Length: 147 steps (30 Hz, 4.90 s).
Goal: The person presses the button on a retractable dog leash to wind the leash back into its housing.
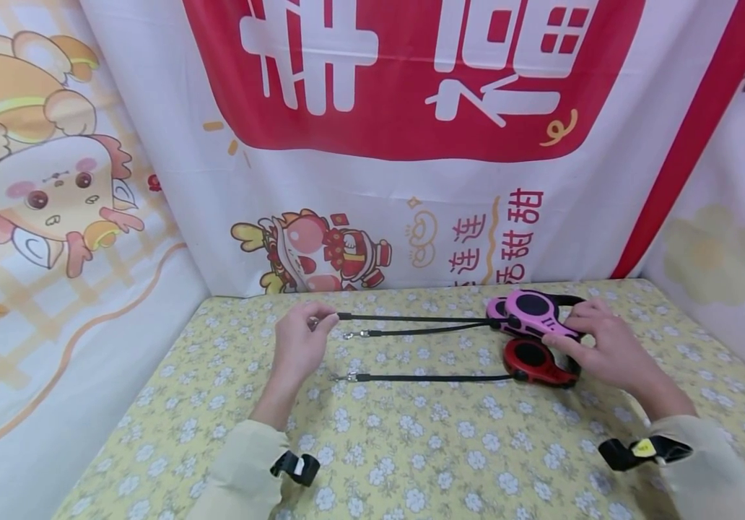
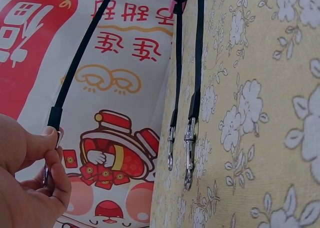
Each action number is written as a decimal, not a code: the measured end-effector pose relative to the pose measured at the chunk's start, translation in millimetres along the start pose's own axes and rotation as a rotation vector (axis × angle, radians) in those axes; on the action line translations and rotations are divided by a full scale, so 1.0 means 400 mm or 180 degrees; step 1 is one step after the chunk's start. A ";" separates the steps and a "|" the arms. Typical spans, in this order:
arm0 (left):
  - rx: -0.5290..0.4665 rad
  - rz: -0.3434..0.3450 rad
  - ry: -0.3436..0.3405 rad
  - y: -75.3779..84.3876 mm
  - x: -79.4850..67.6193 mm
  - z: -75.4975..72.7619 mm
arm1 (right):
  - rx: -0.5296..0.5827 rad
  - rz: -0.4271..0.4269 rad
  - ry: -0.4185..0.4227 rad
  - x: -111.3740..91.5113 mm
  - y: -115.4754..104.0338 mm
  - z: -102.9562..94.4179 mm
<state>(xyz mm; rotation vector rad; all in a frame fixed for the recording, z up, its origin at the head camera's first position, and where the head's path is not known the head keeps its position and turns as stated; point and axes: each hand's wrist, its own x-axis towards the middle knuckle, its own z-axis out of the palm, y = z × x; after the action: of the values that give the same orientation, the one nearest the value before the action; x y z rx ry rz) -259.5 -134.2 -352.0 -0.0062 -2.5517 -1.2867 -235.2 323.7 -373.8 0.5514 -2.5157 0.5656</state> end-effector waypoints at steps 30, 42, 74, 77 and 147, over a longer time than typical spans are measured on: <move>-0.0050 0.0092 -0.0016 -0.008 -0.006 0.006 | 0.0065 0.0154 -0.0141 -0.001 -0.012 0.012; 0.0011 0.0154 -0.0027 -0.006 -0.009 0.011 | 0.0053 0.0149 -0.0162 -0.002 -0.017 0.012; -0.0041 0.0191 -0.0193 0.015 -0.014 0.036 | -0.0022 -0.0003 -0.0101 0.001 -0.019 0.017; -0.0027 0.0206 -0.0176 0.016 -0.016 0.039 | -0.0019 -0.0019 -0.0100 0.000 -0.019 0.017; 0.0075 0.0363 -0.0302 0.023 -0.032 0.069 | 0.0060 -0.0190 -0.0126 0.006 -0.045 0.040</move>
<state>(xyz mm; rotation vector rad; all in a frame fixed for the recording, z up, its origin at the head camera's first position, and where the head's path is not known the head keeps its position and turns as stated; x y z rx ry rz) -252.7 -105.4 -363.6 -0.2098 -2.6036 -1.2411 -234.3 300.2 -380.1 0.6482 -2.5241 0.5617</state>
